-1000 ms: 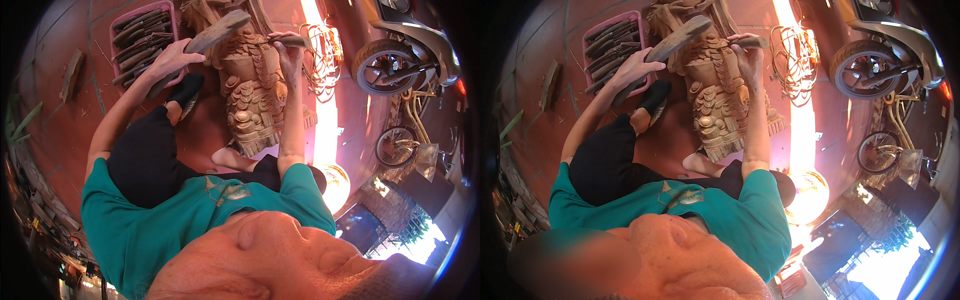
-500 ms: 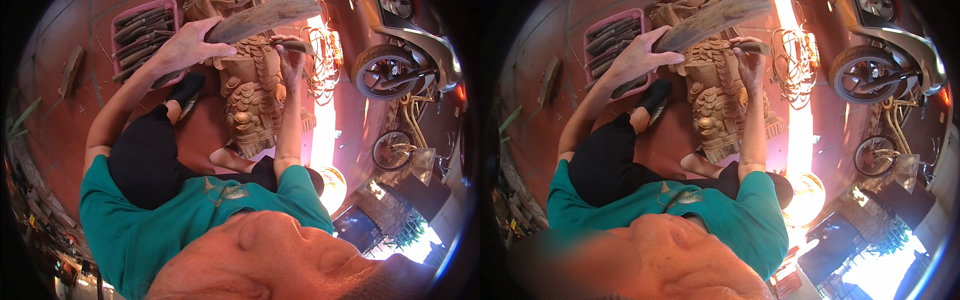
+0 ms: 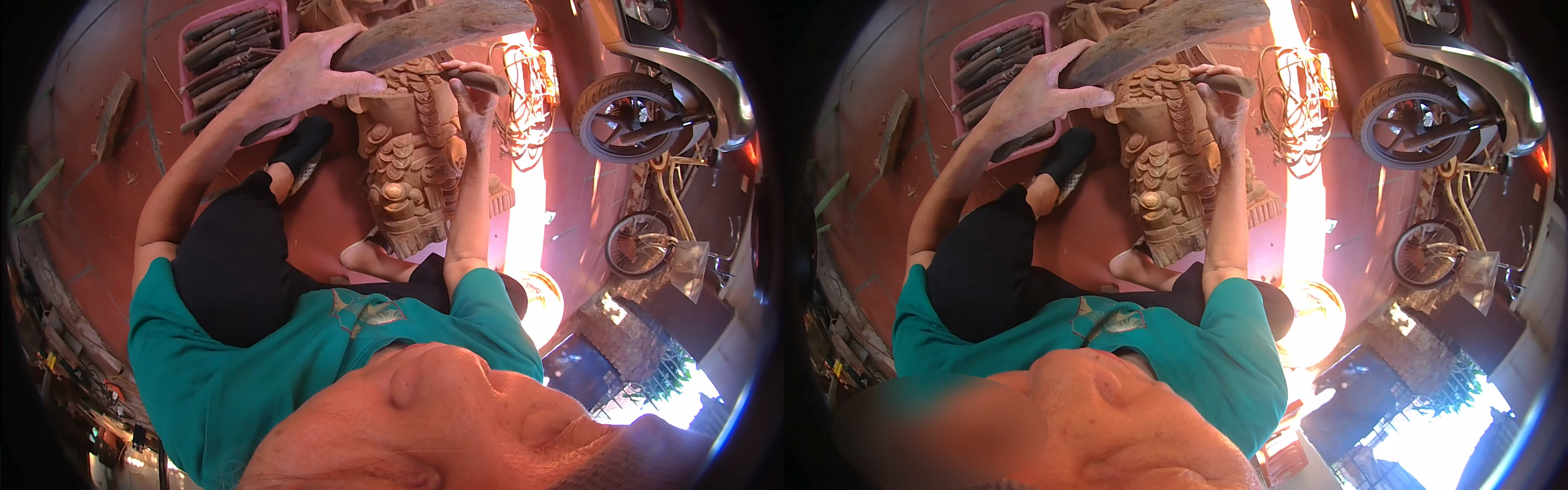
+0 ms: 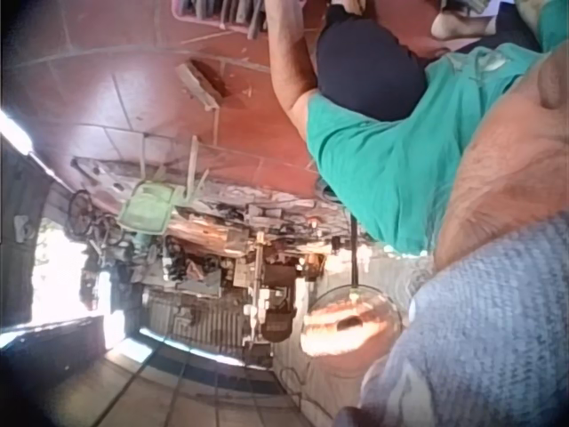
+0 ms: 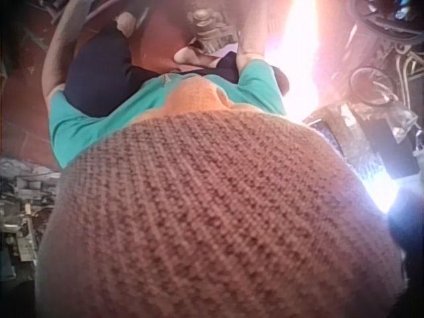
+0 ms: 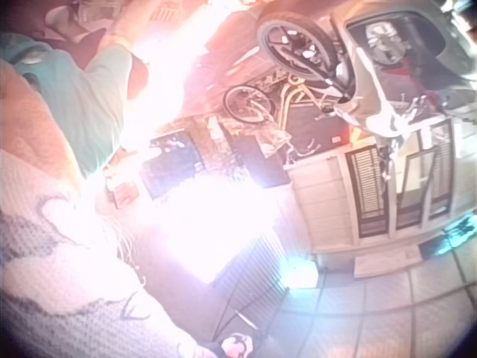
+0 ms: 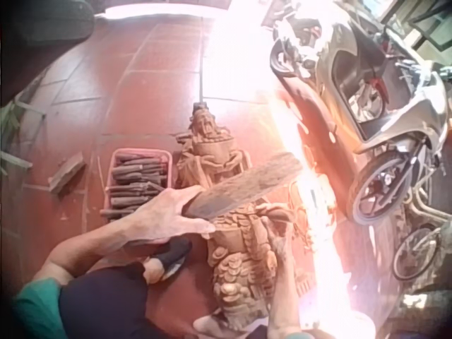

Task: The person is carving a wooden sculpture using a chisel and mallet. They are seated on the floor, holding the sculpture between their legs and striking the chisel with the mallet to shape the wood.

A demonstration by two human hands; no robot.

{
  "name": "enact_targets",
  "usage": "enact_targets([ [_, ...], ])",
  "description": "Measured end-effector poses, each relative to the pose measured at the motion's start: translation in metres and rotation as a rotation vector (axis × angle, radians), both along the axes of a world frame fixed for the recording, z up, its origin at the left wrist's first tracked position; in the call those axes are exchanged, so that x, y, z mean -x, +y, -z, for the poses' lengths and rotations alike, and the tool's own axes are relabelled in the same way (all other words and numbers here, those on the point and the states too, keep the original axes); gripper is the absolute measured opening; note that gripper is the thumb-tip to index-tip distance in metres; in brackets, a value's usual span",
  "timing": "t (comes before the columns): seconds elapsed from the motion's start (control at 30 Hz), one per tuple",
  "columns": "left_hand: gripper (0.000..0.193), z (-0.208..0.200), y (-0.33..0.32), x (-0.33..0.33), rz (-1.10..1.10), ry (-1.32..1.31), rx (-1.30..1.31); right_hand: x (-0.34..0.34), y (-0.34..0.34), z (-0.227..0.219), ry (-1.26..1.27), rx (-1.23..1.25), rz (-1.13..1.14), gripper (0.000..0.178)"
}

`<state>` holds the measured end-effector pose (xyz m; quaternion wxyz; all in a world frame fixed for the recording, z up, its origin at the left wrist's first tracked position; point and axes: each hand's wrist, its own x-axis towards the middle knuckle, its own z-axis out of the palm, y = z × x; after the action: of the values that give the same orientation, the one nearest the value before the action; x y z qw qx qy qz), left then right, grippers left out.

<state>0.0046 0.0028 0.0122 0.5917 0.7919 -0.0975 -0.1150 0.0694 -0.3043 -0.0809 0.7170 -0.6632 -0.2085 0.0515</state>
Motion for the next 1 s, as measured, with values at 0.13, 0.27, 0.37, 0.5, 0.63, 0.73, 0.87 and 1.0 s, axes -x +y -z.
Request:
enact_targets([
  [0.13,0.059,0.003,0.000,0.000,-0.001,-0.048,-0.009,0.000,0.000,0.001,0.045,-0.028,0.007,0.032],
  [0.27,0.060,-0.006,0.001,0.000,0.022,-0.003,-0.035,-0.001,-0.001,0.003,0.063,-0.050,0.029,0.033],
  [0.37,0.059,-0.010,0.001,-0.002,0.029,-0.037,-0.080,0.000,0.001,0.002,0.091,-0.033,0.091,0.034],
  [0.5,0.058,-0.005,0.000,-0.005,0.005,-0.168,-0.134,0.002,0.006,0.000,0.044,0.049,0.095,0.035],
  [0.63,0.057,-0.014,-0.002,-0.004,0.039,-0.105,-0.122,0.002,0.003,0.001,0.027,0.055,0.058,0.036],
  [0.73,0.056,-0.015,-0.002,-0.004,0.068,-0.133,-0.128,0.002,0.008,-0.003,0.015,0.033,0.075,0.032],
  [0.87,0.056,-0.024,-0.004,-0.013,0.124,-0.259,-0.125,0.001,0.008,0.004,-0.045,0.211,0.213,0.019],
  [1.0,0.056,-0.050,-0.016,-0.019,0.170,-0.357,-0.150,0.005,0.013,0.002,0.011,0.262,0.298,0.014],
])
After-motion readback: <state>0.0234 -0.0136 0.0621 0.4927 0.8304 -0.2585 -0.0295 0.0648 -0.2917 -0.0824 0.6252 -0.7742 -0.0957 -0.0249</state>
